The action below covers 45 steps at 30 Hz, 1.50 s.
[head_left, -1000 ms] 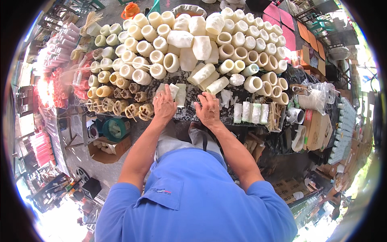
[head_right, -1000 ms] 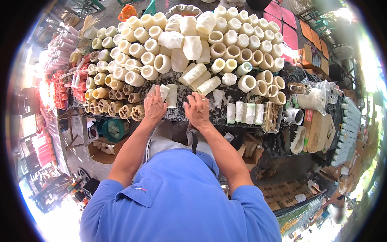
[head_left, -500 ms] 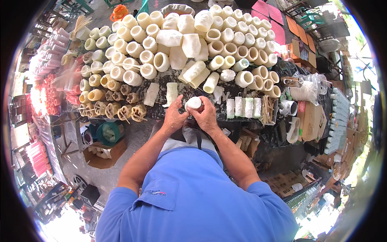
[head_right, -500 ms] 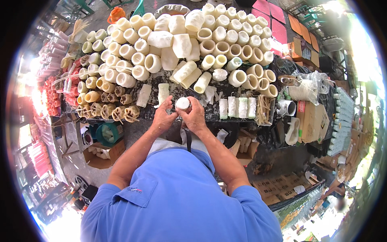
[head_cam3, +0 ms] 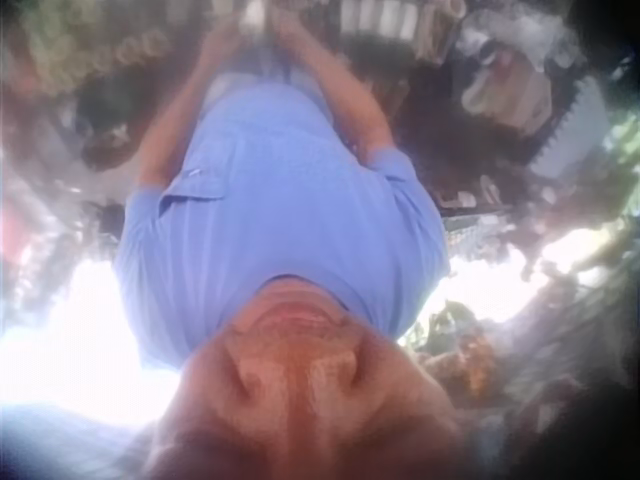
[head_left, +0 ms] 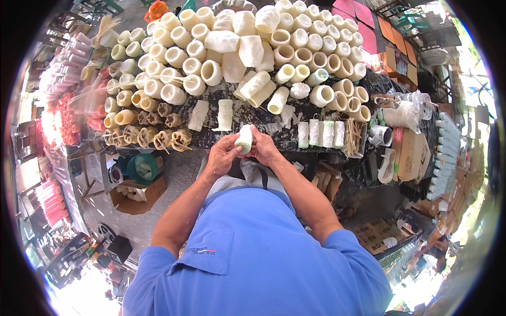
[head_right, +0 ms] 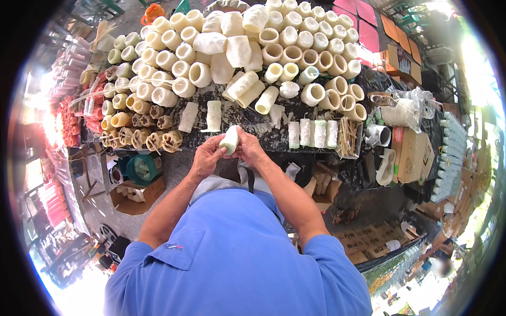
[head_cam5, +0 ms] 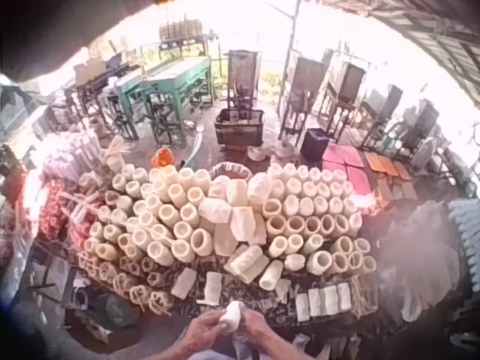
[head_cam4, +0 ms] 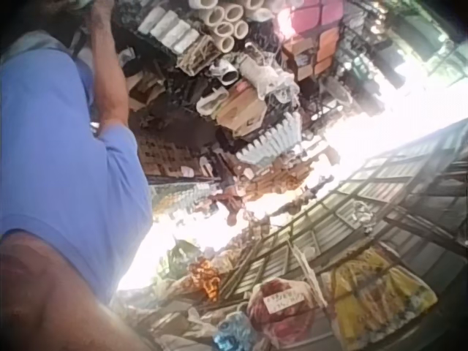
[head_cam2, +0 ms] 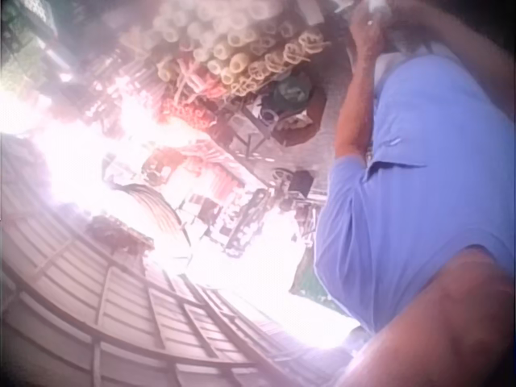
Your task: The person repeatedly picks white cylindrical candle bodies and green circular candle bases from a table, fits the bases into the candle bodies, and places the assembled units into a green tray. The person continues this one-at-a-time assembly throughout the clip.
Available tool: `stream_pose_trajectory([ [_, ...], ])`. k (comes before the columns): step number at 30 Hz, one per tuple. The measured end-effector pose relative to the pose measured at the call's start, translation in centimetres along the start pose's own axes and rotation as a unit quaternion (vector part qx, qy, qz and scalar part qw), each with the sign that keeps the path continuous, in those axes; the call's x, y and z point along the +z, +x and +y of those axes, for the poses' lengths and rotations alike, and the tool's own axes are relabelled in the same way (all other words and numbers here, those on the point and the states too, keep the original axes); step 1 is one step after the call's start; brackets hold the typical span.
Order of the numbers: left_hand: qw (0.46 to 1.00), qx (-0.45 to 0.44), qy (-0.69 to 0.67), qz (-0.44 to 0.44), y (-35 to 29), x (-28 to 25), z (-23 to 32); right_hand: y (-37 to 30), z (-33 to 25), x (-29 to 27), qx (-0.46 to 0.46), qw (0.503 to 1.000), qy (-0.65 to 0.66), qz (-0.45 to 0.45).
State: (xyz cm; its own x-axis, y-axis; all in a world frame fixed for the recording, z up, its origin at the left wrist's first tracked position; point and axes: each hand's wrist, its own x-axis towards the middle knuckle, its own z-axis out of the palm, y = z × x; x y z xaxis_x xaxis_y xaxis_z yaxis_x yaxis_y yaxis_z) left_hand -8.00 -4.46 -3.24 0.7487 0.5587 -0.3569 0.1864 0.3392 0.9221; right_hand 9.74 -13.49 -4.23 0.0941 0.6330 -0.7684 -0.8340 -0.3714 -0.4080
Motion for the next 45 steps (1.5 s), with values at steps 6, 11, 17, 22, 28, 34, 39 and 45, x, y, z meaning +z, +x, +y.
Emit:
stream_pose_trajectory([
  [6, 0.987, -0.108, 0.077, 0.093, 1.5, 1.0, 0.1, -0.6, 0.4, 1.0, -0.171, 0.922, -0.313, 0.149],
  [11, 0.985, -0.11, 0.068, 0.114, 2.3, 2.1, 0.1, -1.9, -0.3, -0.9, -0.22, 0.86, -0.45, 0.095],
  [17, 0.993, -0.015, -0.075, 0.093, 2.4, 2.5, -2.8, -1.6, -0.3, -2.4, -0.243, 0.854, -0.453, 0.083],
  [22, 0.993, -0.012, -0.107, 0.057, 3.0, 1.9, -3.4, -1.6, -0.6, -3.1, -0.286, 0.838, -0.458, 0.084],
  [28, 0.999, 0.008, 0.038, 0.024, 3.6, 1.1, -1.4, -2.0, -1.4, -2.8, -0.264, 0.86, -0.432, 0.069],
  [34, 0.995, 0.027, 0.088, 0.024, 3.5, 1.4, -0.4, -1.8, -2.0, -2.5, -0.265, 0.832, -0.483, 0.062],
  [39, 0.989, 0.021, 0.126, 0.071, 3.2, 1.3, -0.5, -1.2, -1.9, -2.2, -0.284, 0.782, -0.551, 0.062],
  [45, 0.996, 0.036, 0.049, 0.062, 3.7, 2.2, -0.9, -0.9, -1.5, -1.8, -0.284, 0.826, -0.478, 0.093],
])
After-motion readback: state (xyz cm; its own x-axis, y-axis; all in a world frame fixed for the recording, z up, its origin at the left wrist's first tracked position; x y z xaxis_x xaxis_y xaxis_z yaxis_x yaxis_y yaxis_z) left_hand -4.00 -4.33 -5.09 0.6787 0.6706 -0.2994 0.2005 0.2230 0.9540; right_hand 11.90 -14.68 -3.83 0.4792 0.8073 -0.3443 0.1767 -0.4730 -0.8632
